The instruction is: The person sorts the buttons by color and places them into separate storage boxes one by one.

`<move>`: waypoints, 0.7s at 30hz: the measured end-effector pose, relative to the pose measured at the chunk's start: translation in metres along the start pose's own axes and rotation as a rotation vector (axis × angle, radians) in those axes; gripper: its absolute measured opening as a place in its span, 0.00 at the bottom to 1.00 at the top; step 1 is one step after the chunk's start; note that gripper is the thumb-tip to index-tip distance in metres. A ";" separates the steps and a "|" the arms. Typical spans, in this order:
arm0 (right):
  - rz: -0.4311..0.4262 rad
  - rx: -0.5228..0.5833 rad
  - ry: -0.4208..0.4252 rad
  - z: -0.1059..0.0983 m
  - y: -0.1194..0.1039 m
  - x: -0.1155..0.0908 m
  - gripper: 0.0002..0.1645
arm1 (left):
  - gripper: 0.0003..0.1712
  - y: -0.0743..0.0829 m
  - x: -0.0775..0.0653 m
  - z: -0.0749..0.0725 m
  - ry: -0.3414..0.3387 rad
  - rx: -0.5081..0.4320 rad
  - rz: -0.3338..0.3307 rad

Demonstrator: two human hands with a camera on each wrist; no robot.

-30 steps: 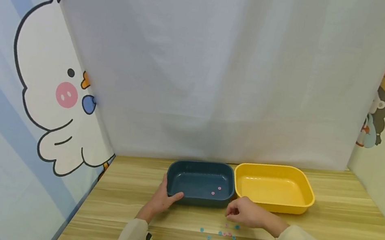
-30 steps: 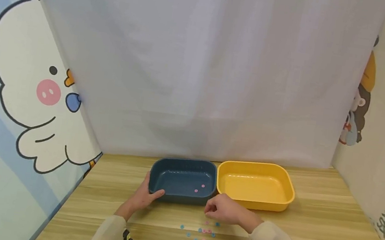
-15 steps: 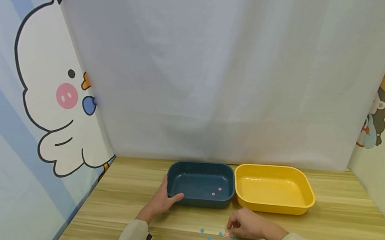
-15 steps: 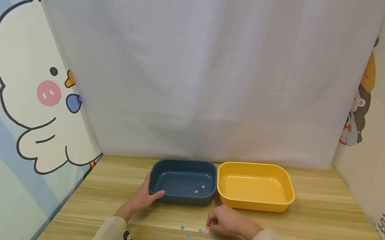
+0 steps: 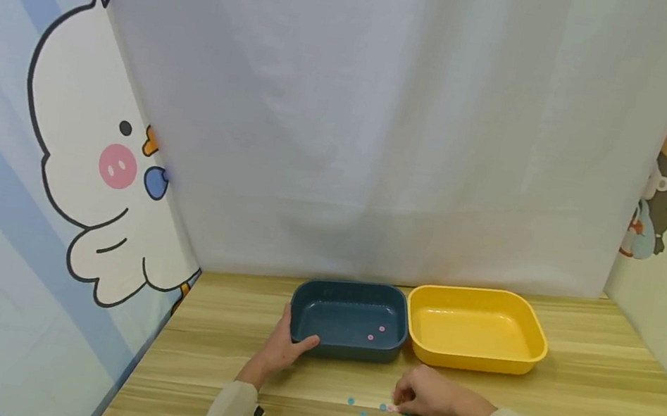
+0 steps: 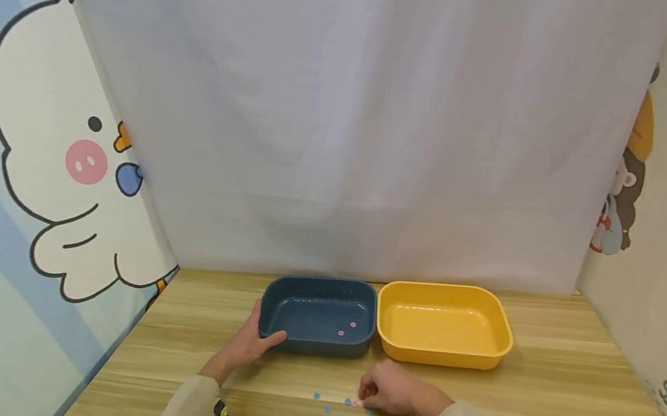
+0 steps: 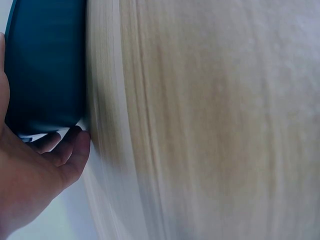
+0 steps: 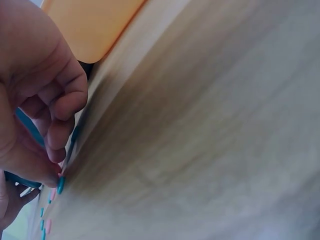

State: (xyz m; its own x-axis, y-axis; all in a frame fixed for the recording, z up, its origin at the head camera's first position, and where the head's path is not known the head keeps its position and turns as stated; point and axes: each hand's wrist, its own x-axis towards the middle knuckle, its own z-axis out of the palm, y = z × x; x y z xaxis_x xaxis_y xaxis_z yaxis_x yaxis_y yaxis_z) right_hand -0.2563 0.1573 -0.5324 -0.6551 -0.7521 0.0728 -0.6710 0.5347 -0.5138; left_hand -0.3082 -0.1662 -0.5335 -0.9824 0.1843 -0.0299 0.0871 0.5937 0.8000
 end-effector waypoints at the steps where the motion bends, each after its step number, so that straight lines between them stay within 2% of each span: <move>1: 0.000 0.003 0.000 0.000 0.000 0.000 0.04 | 0.60 0.001 -0.001 0.000 0.000 0.002 0.010; 4: 0.002 0.005 0.001 0.001 0.001 0.000 0.05 | 0.60 0.002 -0.002 0.000 0.006 -0.005 0.032; 12: 0.002 0.011 0.004 0.003 0.003 0.001 0.05 | 0.59 -0.003 0.003 0.001 -0.007 0.012 -0.008; 21: 0.038 0.058 0.011 0.003 0.004 0.002 0.07 | 0.59 0.001 0.001 -0.001 -0.013 0.005 -0.014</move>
State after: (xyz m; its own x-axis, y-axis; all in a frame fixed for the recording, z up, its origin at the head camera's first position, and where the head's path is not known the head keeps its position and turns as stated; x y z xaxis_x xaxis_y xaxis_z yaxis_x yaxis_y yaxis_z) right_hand -0.2590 0.1570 -0.5366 -0.6835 -0.7273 0.0615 -0.6245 0.5392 -0.5650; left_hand -0.3091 -0.1667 -0.5323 -0.9814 0.1858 -0.0488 0.0739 0.5999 0.7967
